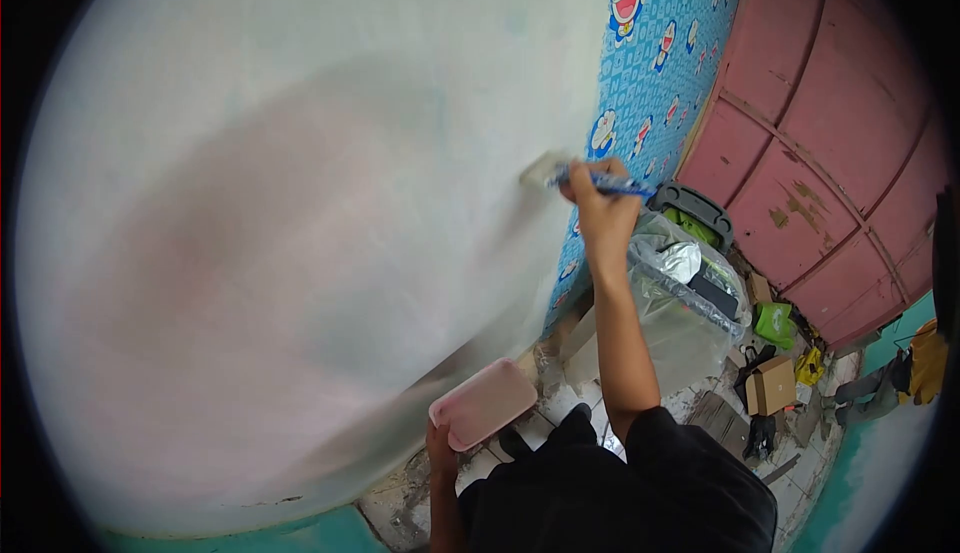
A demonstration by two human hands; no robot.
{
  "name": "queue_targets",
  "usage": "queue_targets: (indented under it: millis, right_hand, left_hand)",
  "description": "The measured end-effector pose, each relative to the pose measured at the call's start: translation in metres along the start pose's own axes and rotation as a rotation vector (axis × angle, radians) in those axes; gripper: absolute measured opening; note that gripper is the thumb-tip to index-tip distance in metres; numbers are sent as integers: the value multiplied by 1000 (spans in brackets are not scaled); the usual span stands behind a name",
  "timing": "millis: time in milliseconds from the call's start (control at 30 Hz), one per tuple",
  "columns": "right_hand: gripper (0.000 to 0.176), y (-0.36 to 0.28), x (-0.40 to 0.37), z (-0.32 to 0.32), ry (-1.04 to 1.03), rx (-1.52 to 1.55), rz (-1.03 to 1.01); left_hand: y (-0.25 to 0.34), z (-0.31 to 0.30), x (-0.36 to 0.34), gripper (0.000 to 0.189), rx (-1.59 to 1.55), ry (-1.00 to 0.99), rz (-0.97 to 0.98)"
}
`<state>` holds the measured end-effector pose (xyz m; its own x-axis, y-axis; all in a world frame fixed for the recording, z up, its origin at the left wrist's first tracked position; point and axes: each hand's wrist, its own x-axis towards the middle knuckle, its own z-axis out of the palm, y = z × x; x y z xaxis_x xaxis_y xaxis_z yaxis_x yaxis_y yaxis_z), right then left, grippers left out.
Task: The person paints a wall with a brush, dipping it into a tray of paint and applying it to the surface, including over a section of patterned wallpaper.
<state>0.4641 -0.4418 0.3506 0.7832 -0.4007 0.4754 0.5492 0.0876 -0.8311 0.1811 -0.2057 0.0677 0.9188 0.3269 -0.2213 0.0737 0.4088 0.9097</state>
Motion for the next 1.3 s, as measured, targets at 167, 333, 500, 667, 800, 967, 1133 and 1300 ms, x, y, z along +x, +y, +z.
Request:
queue_targets:
  millis: [167,333,500,667,800,967,1133,1300]
  right_hand:
    - [16,-66,38,23,18,309,-100]
    - [14,-14,44,16,36,552,28]
    - [13,132,-39,-31,113,609,362]
    - [14,237,-106,-96,265,376,523]
    - [12,242,-102,-107,293,165,590]
    - [20,181,-29,-74,154,-298,112]
    - [18,40,77,-28,137,-126,-108]
    - [15,-87,137,-1,12,300,-170]
  left_hand:
    - [15,18,-7,45,-13,8,-8]
    - [8,11,-8,45,-34,31,-5]
    - [18,17,-14,45,-33,90,-45]
    - [15,11,-13,43,-27,49,-47]
    - [8,4,-3,42,52,-5,-122]
    - [6,13,3,41,63,-10,-116]
    - [4,19,-4,41,53,-42,-52]
    - [0,21,-4,42,30,-77,-28]
